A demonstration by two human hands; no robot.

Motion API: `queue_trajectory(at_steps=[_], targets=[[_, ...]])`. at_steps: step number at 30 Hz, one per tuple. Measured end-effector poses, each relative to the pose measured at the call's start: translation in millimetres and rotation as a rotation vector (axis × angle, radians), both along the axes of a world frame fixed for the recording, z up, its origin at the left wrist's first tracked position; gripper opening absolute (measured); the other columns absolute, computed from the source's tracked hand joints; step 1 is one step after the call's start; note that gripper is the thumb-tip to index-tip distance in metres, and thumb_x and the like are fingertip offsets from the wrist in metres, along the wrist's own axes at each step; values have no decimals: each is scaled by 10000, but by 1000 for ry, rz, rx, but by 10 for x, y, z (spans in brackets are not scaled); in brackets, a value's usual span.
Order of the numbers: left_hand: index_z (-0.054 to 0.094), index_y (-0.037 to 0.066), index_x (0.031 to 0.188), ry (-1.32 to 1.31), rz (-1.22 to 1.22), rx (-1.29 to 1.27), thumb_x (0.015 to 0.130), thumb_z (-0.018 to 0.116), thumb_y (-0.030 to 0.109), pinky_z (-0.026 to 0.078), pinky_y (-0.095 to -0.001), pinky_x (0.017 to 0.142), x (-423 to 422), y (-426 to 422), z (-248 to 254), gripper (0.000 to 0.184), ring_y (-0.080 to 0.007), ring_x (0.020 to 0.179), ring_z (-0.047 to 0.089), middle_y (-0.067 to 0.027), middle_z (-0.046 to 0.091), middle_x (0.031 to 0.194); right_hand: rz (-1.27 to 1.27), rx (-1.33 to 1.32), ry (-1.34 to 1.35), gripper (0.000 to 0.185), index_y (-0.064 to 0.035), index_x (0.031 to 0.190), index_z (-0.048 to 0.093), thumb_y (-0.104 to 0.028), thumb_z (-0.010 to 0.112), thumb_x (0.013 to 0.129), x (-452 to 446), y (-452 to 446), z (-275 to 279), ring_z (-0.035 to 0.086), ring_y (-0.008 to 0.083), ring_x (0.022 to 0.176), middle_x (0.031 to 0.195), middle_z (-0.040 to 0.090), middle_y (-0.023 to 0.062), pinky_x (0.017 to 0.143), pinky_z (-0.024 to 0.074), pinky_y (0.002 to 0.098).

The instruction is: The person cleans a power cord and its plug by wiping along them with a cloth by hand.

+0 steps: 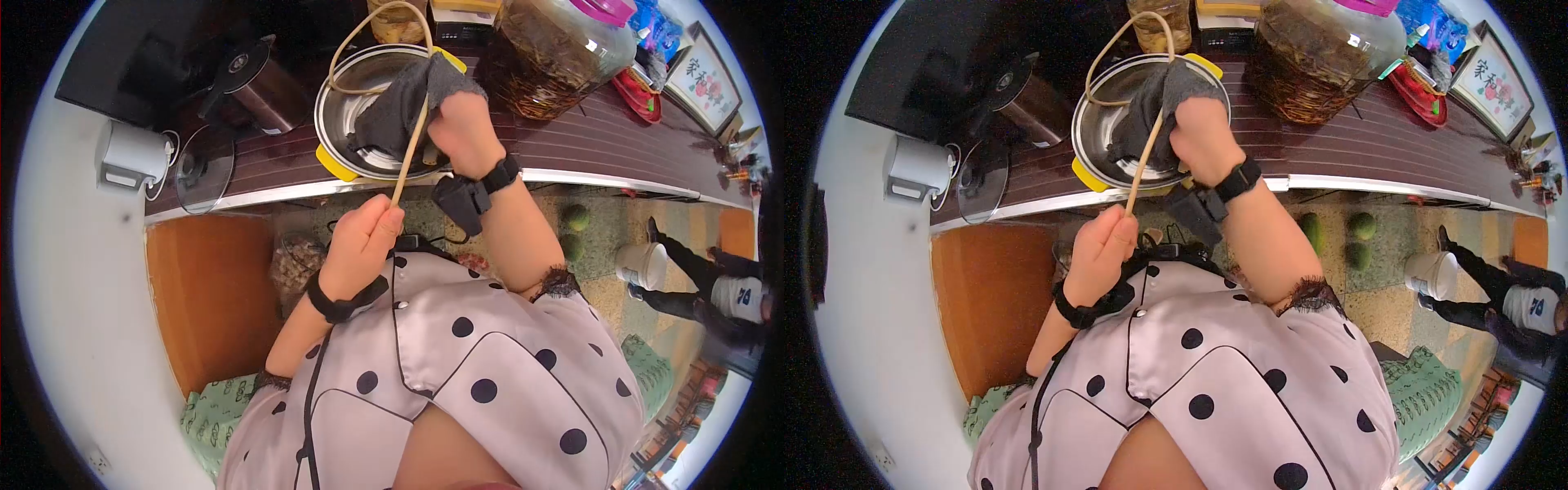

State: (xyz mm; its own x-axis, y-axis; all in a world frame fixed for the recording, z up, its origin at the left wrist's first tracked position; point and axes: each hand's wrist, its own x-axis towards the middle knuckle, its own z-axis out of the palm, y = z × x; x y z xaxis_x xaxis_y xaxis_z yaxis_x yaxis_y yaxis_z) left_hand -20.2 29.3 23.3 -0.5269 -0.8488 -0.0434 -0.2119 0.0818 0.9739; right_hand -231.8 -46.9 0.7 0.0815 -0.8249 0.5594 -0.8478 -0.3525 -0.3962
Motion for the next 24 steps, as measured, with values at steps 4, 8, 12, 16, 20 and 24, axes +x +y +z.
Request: queue_trajectory(at_steps=[4, 8, 12, 16, 20, 24], targets=[[469, 11, 749, 7, 7, 63, 929, 480, 201, 372, -262, 502, 17, -20, -67, 262, -119, 518, 426, -37, 454, 576, 118, 466, 357, 160, -66, 575, 641, -155, 561, 681, 215, 387, 152, 596, 357, 688, 658, 611, 144, 646, 470, 431], [472, 7, 754, -18, 106, -34, 925, 482, 195, 379, -282, 509, 6, -107, -41, 255, -142, 524, 451, -54, 459, 572, 146, 49, -27, 120, -71, 581, 634, -132, 564, 657, 685, 518, 157, 593, 359, 677, 641, 599, 143, 642, 467, 440], [464, 7, 766, -79, 84, -132, 914, 495, 196, 365, -335, 504, -7, -103, -33, 242, -258, 514, 445, -129, 448, 581, 116, -233, -202, 59, -61, 606, 628, -106, 592, 616, 601, 483, 131, 591, 366, 714, 672, 604, 142, 658, 468, 430], [440, 14, 774, -136, -67, -206, 904, 506, 207, 349, -399, 500, -37, 22, 10, 242, -376, 558, 445, -188, 454, 605, 79, 285, 347, 41, -23, 600, 605, -35, 566, 607, 59, 292, 125, 595, 351, 695, 666, 584, 195, 614, 478, 417], [462, 13, 772, -202, -75, -239, 911, 500, 216, 370, -341, 499, 3, 44, -12, 249, -283, 522, 445, -135, 435, 582, -47, 99, 202, 48, -11, 633, 611, -28, 568, 621, -102, -29, -24, 585, 373, 703, 683, 583, 208, 639, 475, 416], [482, 14, 786, -251, -100, -204, 906, 502, 211, 377, -352, 505, 35, 81, -39, 231, -288, 536, 479, -140, 456, 589, -79, 132, 222, 165, -7, 798, 621, -78, 593, 651, -215, -182, 40, 558, 404, 771, 766, 592, 202, 660, 454, 422]])
